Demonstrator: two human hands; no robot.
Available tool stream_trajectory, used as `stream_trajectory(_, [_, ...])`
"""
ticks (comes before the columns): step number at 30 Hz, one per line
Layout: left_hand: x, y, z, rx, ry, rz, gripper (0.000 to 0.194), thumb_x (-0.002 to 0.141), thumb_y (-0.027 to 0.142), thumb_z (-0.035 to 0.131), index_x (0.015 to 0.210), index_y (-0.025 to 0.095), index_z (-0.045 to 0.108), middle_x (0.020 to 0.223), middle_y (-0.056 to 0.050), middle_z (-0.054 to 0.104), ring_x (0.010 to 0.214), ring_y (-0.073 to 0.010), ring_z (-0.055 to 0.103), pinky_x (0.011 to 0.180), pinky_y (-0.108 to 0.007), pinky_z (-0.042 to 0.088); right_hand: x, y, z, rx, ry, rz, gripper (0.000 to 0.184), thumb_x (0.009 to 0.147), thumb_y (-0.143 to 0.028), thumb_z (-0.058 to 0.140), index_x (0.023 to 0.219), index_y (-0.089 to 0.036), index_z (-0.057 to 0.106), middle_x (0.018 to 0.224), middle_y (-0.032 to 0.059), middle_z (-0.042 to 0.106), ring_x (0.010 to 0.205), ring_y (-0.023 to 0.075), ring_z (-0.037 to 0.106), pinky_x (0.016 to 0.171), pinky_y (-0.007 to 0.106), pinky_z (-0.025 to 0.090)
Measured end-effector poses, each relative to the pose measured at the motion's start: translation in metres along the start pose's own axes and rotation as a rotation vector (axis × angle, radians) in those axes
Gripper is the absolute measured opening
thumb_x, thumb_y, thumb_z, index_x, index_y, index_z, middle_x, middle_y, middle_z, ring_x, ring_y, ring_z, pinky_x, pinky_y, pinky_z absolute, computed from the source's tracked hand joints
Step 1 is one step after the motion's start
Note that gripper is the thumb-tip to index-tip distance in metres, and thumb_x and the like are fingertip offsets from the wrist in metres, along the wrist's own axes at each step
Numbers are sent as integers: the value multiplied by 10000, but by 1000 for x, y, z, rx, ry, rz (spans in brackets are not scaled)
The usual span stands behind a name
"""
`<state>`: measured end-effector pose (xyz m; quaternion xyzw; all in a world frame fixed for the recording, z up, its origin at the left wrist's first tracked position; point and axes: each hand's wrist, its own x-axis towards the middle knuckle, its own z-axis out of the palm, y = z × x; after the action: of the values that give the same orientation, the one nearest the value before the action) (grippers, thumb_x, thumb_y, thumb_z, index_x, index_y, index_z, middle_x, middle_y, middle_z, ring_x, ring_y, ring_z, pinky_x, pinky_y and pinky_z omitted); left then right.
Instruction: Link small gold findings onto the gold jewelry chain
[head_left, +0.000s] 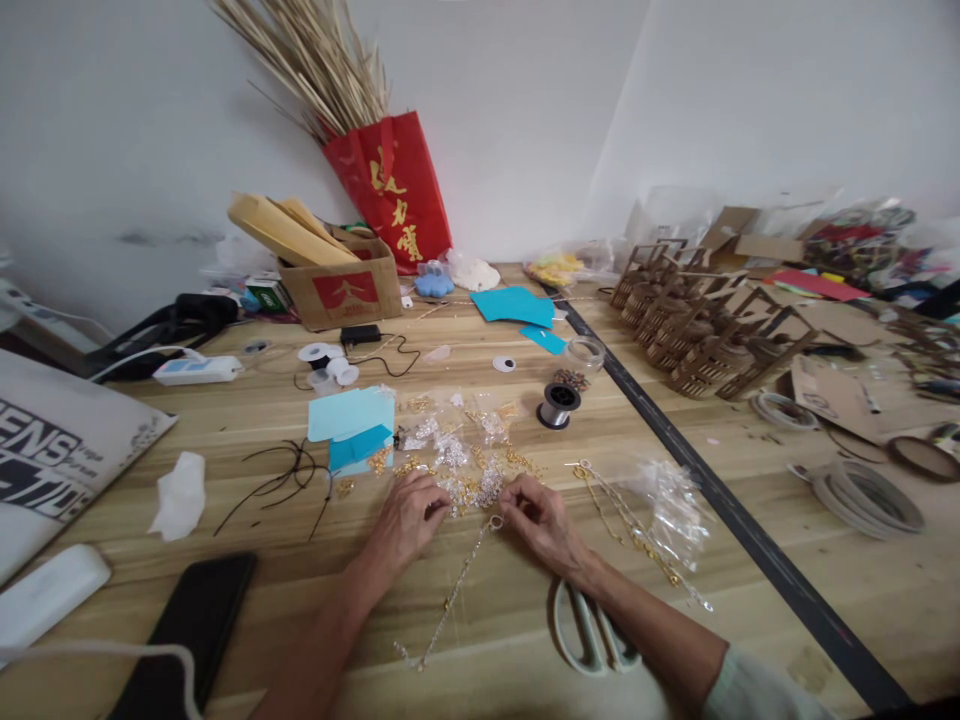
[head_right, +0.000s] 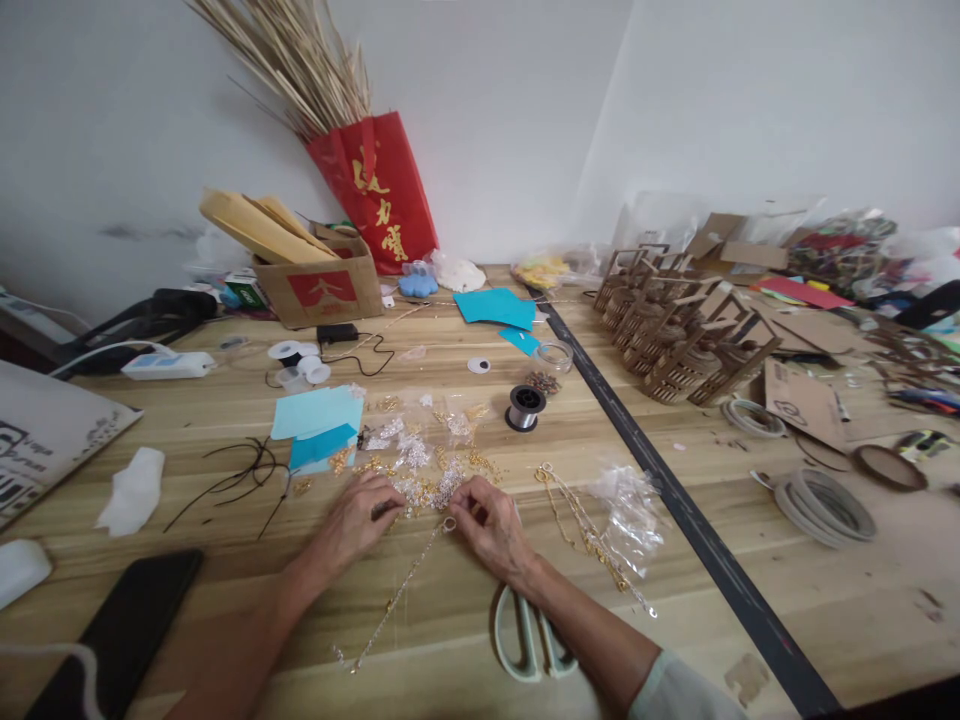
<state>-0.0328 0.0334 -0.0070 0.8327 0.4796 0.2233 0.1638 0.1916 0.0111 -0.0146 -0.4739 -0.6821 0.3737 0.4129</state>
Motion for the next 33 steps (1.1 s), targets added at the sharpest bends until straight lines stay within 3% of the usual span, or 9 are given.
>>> stream_trajectory(6, [0, 7, -2, 26, -65, -29, 95, 814, 123, 634, 753, 160, 697, 778, -55, 668, 855, -226, 550, 783, -349, 437, 0, 0, 0, -13, 4, -13, 92, 839, -211, 561, 756, -177, 573, 682, -8, 566, 593, 109, 507, 531, 210, 382])
stream_trajectory(18, [-3, 5, 10, 25, 55, 56, 67, 756, 113, 691, 800, 162, 702, 777, -45, 648, 838, -216, 526, 768, -340, 428, 0, 1, 1, -4, 1, -8, 108, 847, -232, 561, 755, -177, 570, 685, -6, 567, 590, 108, 511, 526, 206, 391])
stream_trajectory(33, [-1, 7, 11, -19, 64, 107, 89, 790, 99, 640, 729, 157, 669, 759, -41, 624, 831, -204, 513, 751, -334, 434, 0, 1, 0, -19, 0, -9, 93, 846, -216, 563, 761, -180, 576, 688, -10, 566, 588, 107, 506, 527, 206, 381])
